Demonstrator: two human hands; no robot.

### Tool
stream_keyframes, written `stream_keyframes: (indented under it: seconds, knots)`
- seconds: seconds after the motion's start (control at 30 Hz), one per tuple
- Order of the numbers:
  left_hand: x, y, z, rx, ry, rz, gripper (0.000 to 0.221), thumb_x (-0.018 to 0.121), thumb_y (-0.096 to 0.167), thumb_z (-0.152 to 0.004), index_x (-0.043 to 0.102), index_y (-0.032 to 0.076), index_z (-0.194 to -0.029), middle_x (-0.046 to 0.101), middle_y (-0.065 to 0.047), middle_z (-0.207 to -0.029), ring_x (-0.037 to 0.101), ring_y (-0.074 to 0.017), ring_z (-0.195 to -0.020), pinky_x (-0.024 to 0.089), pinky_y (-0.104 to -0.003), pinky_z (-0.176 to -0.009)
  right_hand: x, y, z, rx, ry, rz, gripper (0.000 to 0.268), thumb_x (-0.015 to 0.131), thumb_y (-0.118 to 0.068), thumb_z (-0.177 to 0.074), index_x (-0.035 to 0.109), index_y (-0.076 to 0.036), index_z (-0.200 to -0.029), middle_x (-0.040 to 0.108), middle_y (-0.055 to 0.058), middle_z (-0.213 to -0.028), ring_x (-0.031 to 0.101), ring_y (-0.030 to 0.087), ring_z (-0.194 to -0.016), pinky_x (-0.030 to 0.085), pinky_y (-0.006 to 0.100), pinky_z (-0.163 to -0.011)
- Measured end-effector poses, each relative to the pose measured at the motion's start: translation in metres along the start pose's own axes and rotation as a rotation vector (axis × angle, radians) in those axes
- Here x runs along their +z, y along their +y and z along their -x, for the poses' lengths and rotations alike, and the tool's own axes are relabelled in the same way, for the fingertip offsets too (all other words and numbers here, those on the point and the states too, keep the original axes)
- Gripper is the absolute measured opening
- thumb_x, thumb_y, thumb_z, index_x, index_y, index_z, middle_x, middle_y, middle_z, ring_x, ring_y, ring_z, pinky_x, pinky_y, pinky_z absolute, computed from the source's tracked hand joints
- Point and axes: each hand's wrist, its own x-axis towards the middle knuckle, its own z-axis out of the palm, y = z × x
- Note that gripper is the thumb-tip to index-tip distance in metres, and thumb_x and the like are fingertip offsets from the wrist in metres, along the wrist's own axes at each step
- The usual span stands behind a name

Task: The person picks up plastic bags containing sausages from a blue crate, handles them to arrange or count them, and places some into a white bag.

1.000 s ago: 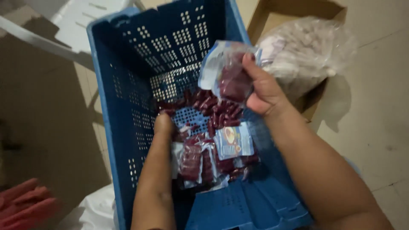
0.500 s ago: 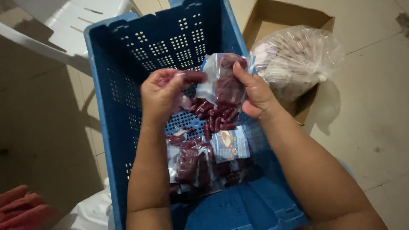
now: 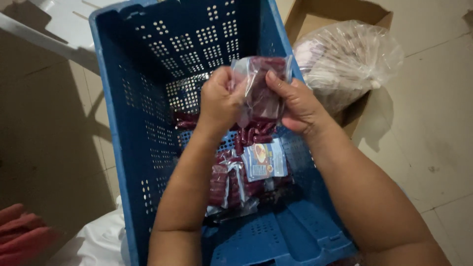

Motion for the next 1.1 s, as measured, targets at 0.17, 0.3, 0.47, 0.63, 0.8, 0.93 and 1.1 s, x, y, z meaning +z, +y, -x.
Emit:
stream_keyframes:
  seconds: [0.17,0.3,0.47,0.63,0.8,0.93,1.1]
  knots:
    - [-0.009,0.0,-0.008,-0.005,-0.103,0.069,0.028,0.092,0.03,-0.074,0.073,0.016,-0.089,0.067,-0.001,-0.066,0.06,-0.011,-0.059,0.05,-0.027,-0.056,0.004,-0.001,0.009,0.009,-0.024,-0.021,0.033,0.08,-0.022,-0.091,0.07,-0.001,-0.115,0.077,0.021,-0.105,0.078,0.038,-0.097,0.066,0.054,-0.083]
    - [-0.015,0.02,-0.012,-0.086,-0.276,0.183,0.019,0.081,0.014,-0.084,0.063,0.016,-0.081,0.065,0.002,-0.08,0.062,-0.0095,-0.07,0.055,-0.024,-0.058,0.005,-0.012,0.016,0.086,-0.184,-0.141,0.054,0.085,-0.023,-0.077,0.066,0.001,-0.122,0.075,0.018,-0.113,0.075,0.03,-0.1,0.062,0.05,-0.099]
    - [-0.013,0.026,-0.016,0.118,-0.378,0.133,0.018,0.074,0.011,-0.092,0.061,0.017,-0.081,0.06,0.004,-0.084,0.059,-0.0098,-0.076,0.052,-0.025,-0.068,0.015,-0.025,0.023,0.132,-0.039,-0.153,0.062,0.084,-0.035,-0.069,0.065,-0.006,-0.121,0.075,0.015,-0.115,0.075,0.03,-0.103,0.062,0.051,-0.099]
    - [-0.01,0.032,-0.019,0.084,-0.264,0.068,0.03,0.074,0.004,-0.083,0.05,0.018,-0.073,0.061,0.004,-0.077,0.044,-0.0032,-0.057,0.035,-0.021,-0.045,0.007,-0.021,0.015,0.13,-0.109,-0.359,0.062,0.089,-0.028,-0.068,0.068,-0.005,-0.122,0.072,0.017,-0.125,0.069,0.03,-0.12,0.052,0.057,-0.116]
    - [-0.02,0.043,-0.017,0.081,-0.35,0.01,0.024,0.08,0.017,-0.087,0.061,0.011,-0.1,0.061,0.001,-0.089,0.057,-0.0101,-0.076,0.049,-0.023,-0.064,0.017,-0.025,0.02,0.155,-0.057,-0.27,0.073,0.086,-0.033,-0.064,0.065,-0.002,-0.127,0.073,0.019,-0.121,0.072,0.031,-0.108,0.059,0.055,-0.103]
    - [-0.021,0.026,-0.013,0.266,-0.365,-0.078,0.022,0.08,0.008,-0.091,0.072,0.005,-0.111,0.066,-0.01,-0.106,0.068,-0.0207,-0.093,0.062,-0.029,-0.076,0.011,-0.021,0.016,0.152,0.004,-0.148,0.057,0.081,-0.033,-0.074,0.065,-0.003,-0.12,0.076,0.016,-0.114,0.075,0.026,-0.097,0.064,0.043,-0.095]
    - [-0.018,0.013,-0.009,0.341,-0.282,-0.043,0.014,0.082,0.008,-0.089,0.068,0.009,-0.091,0.065,-0.004,-0.09,0.06,-0.0151,-0.079,0.052,-0.028,-0.066,0.008,-0.019,0.016,0.186,0.023,-0.059,0.051,0.082,-0.032,-0.073,0.067,-0.006,-0.115,0.077,0.015,-0.104,0.076,0.028,-0.093,0.065,0.05,-0.09]
